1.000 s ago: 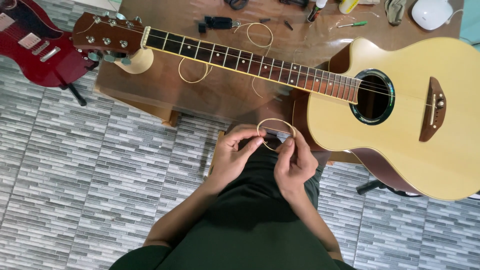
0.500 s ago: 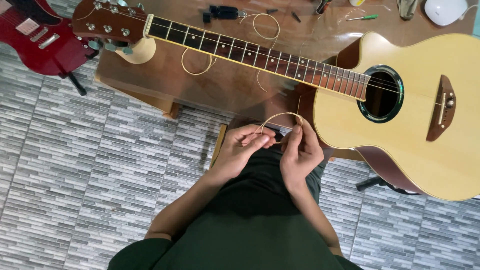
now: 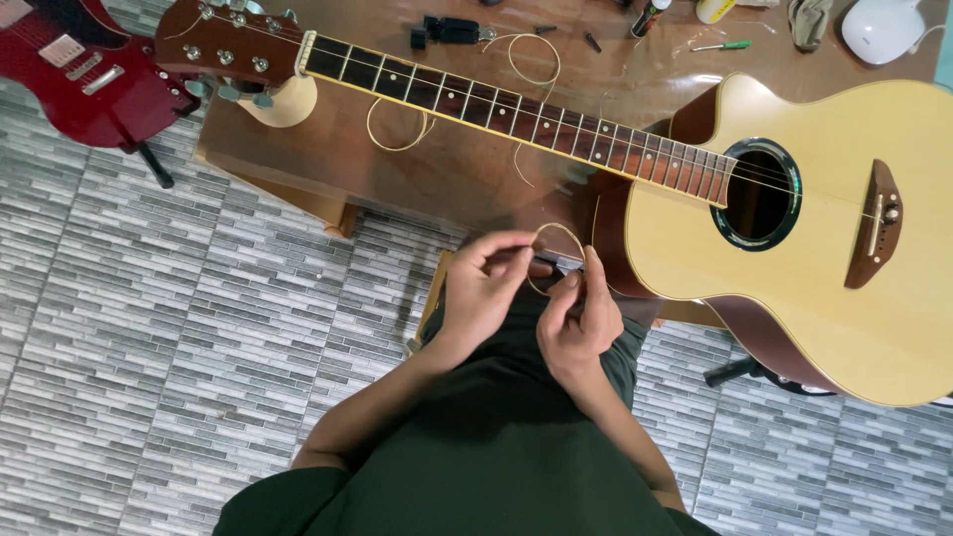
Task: The person replaces the strings on an acoustic guitar. They thread a new string through the bridge, tie it to the tuning peg at the headstock, and use a string winder to tighten it. This process is repeated for multiple strings.
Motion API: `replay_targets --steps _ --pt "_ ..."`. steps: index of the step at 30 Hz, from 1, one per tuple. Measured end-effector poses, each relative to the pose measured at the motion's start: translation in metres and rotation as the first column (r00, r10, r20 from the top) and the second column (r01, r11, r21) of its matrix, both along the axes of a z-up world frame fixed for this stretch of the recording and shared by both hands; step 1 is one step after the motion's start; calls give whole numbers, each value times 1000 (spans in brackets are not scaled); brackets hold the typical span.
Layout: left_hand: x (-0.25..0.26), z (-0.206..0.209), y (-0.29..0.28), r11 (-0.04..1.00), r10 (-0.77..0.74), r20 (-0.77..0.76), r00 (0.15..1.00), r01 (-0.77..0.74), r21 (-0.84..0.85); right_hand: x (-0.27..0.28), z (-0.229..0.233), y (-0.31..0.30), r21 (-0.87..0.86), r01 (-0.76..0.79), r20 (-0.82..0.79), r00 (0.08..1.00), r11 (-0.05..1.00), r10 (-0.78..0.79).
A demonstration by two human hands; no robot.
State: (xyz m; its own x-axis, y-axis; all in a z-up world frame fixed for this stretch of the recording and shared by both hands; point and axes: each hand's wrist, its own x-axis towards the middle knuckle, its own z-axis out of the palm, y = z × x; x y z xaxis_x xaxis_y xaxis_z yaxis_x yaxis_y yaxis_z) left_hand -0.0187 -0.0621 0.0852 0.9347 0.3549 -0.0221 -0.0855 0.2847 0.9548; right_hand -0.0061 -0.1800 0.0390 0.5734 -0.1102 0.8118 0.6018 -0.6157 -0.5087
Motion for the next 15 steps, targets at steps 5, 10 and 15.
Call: replay_targets --steps 5,10,15 --pt "3 -7 14 984 -79 7 997 79 -158 7 9 4 21 -71 -57 996 997 72" --pt "4 -14 19 805 142 239 960 -253 537 6 6 2 56 -76 -69 994 996 80" --pt "5 -3 29 903 -69 163 984 -8 430 7 1 4 42 -62 -51 997 997 64"
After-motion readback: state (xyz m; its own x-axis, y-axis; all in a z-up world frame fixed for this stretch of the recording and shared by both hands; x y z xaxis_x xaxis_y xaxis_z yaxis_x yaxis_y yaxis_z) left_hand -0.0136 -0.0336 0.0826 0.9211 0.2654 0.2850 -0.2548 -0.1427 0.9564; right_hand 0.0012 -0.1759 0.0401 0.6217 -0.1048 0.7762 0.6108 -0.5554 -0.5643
